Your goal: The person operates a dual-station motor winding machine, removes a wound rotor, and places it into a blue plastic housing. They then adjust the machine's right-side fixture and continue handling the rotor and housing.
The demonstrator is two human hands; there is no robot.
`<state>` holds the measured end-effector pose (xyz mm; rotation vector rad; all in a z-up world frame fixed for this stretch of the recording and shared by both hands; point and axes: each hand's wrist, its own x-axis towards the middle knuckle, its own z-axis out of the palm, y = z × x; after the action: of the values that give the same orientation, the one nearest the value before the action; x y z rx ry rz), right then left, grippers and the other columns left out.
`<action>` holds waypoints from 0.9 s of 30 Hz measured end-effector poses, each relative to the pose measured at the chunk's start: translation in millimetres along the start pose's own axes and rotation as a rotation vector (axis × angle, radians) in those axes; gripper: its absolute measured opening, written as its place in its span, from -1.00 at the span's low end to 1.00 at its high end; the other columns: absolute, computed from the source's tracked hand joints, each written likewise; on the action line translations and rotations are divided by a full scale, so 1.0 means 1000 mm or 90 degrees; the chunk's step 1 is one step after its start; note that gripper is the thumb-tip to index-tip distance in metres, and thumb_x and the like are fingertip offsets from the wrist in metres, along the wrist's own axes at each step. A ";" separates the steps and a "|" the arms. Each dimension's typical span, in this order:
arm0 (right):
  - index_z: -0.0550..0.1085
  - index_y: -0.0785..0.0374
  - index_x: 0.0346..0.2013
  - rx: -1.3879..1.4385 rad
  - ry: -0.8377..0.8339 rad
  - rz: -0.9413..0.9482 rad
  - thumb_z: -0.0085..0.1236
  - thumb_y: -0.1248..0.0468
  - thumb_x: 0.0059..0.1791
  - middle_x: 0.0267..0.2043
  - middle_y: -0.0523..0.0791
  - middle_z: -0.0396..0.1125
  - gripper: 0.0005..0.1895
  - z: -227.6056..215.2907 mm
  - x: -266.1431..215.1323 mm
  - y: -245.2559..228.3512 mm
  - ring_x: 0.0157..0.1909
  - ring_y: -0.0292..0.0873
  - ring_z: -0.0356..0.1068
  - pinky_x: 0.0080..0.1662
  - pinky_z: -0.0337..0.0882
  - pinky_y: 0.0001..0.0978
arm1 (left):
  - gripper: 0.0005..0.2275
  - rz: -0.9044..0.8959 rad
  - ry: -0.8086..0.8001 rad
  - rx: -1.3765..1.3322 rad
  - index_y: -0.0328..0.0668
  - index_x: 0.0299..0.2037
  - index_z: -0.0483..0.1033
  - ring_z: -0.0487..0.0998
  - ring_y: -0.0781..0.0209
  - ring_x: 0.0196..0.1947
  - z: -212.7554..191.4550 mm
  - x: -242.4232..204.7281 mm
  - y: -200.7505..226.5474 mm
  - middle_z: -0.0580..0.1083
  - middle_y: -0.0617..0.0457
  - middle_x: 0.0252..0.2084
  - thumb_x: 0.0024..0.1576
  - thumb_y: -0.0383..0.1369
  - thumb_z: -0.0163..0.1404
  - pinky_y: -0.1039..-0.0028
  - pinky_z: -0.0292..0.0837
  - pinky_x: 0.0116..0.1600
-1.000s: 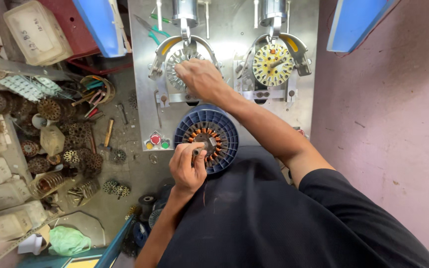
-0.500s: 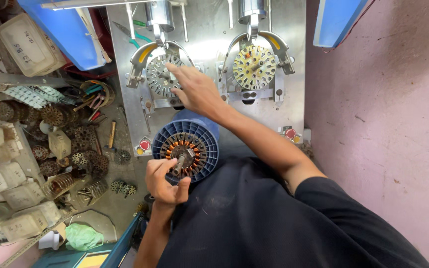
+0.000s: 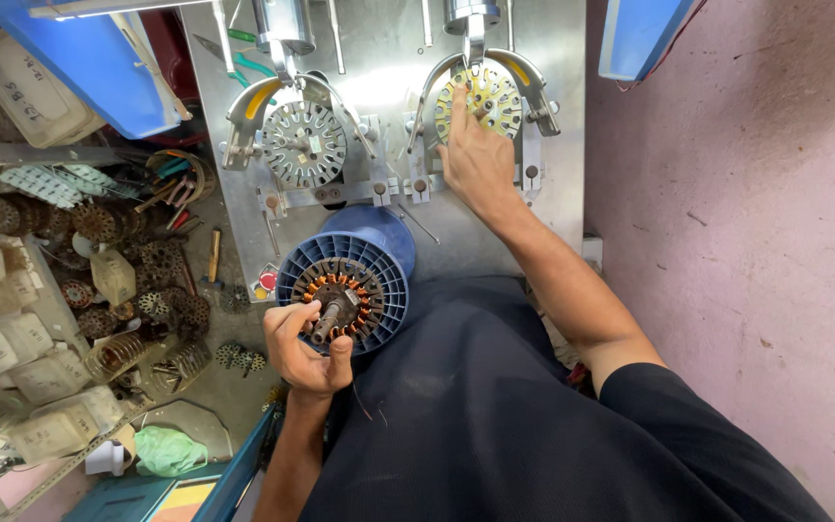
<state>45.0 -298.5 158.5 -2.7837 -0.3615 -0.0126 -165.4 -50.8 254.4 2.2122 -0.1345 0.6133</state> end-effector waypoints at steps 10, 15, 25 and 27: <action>0.19 0.33 0.45 0.099 0.099 0.014 0.38 0.30 -0.07 -0.25 0.00 0.40 -0.15 -0.005 -0.024 -0.005 -0.25 0.02 0.44 -0.20 0.40 -0.16 | -0.54 0.013 0.004 -0.008 -0.40 -0.01 0.39 0.40 0.17 -0.25 -0.004 0.001 0.003 0.38 -0.08 -0.14 0.25 -0.03 0.04 0.43 0.37 -0.19; 0.27 0.24 0.29 0.138 0.210 0.084 0.46 0.26 -0.07 0.02 0.04 0.33 -0.28 -0.002 -0.061 0.004 0.05 0.07 0.33 0.05 0.37 -0.12 | -0.52 0.018 -0.005 -0.016 -0.39 -0.02 0.39 0.42 0.17 -0.25 -0.005 0.001 0.001 0.38 -0.08 -0.14 0.23 -0.01 0.06 0.45 0.38 -0.20; 0.11 0.33 0.42 0.316 0.310 0.159 0.57 0.23 -0.11 0.46 0.13 -0.05 -0.02 0.026 -0.035 0.013 0.48 0.19 0.02 0.44 0.16 -0.04 | -0.53 0.065 -0.036 0.007 -0.36 0.01 0.38 0.43 0.06 -0.15 -0.003 0.008 0.006 0.37 -0.11 -0.10 0.23 -0.02 0.07 0.31 0.41 -0.06; 0.13 0.30 0.41 0.324 0.334 0.172 0.57 0.22 -0.11 0.46 0.11 -0.04 -0.04 0.031 -0.029 0.012 0.49 0.17 0.04 0.45 0.18 -0.05 | -0.53 0.045 -0.039 0.004 -0.37 0.00 0.39 0.42 0.10 -0.19 -0.004 0.009 0.007 0.37 -0.10 -0.11 0.22 -0.02 0.09 0.35 0.39 -0.10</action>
<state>18.7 -306.4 123.8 -2.1933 0.1308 -0.5008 -160.9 -51.0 266.0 2.2408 -0.2444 0.5855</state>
